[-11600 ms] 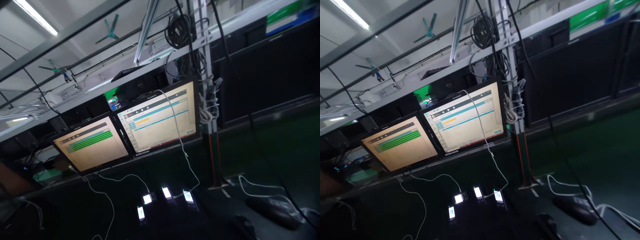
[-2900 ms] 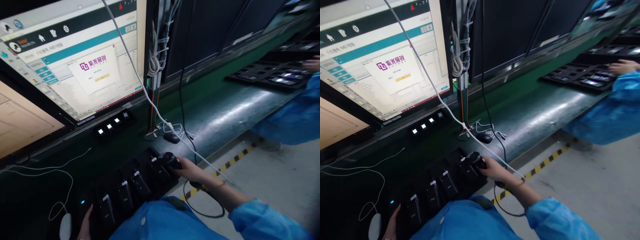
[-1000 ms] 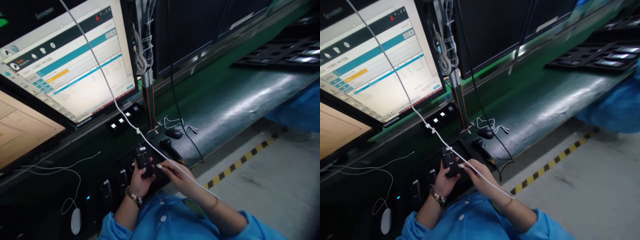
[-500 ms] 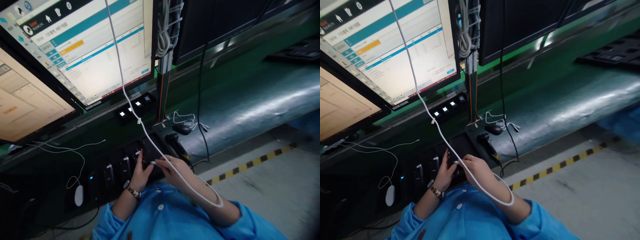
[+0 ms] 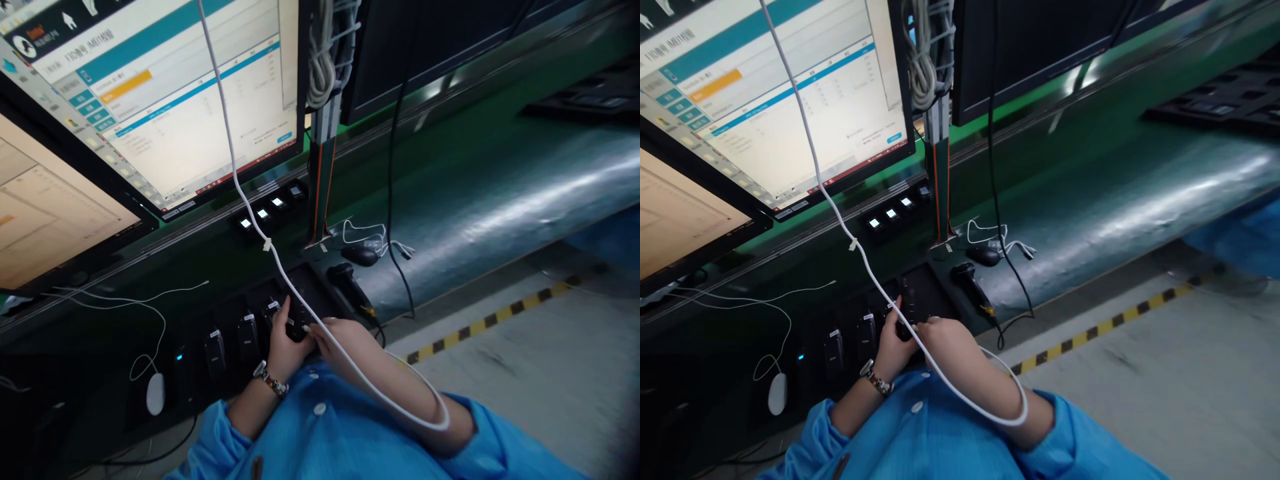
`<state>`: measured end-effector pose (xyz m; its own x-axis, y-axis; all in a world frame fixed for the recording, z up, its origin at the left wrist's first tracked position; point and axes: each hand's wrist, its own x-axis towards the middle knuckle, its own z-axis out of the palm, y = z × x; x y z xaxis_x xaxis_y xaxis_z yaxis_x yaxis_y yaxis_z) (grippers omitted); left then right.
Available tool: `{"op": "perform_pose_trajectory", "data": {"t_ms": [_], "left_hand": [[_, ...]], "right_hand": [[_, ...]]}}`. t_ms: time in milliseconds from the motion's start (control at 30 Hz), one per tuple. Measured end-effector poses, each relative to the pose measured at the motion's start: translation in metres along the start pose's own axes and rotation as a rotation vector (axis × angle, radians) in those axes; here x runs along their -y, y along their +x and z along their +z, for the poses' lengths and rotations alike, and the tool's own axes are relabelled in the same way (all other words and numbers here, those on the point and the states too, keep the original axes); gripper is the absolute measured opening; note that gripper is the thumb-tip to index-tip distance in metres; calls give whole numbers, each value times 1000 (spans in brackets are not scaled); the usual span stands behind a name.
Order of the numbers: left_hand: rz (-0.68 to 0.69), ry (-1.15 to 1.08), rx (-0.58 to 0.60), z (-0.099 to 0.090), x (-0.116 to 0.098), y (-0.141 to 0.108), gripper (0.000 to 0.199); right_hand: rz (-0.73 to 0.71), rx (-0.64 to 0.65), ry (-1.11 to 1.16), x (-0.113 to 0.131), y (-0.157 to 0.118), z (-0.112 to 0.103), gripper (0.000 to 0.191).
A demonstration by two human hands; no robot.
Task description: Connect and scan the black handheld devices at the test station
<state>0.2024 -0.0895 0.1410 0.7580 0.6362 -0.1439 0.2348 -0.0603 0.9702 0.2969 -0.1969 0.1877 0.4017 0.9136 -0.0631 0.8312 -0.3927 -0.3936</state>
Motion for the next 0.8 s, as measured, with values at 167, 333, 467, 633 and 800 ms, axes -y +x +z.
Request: {"op": "perform_pose_trajectory", "data": {"t_ms": [167, 333, 467, 633, 800], "left_hand": [[-35, 41, -34, 6, 4, 4, 87], [-46, 77, -47, 18, 16, 24, 83], [-112, 75, -67, 43, 31, 59, 85], [-203, 42, 33, 53, 40, 75, 88], [-157, -93, -16, -33, 35, 25, 46]], "right_hand": [[31, 70, -15, -5, 10, 7, 19], [76, 18, 63, -30, 25, 20, 26], [47, 99, 6, -73, 62, 28, 26], [13, 106, -63, -126, 92, 46, 35], [2, -252, -163, -124, 89, 85, 36]]}}
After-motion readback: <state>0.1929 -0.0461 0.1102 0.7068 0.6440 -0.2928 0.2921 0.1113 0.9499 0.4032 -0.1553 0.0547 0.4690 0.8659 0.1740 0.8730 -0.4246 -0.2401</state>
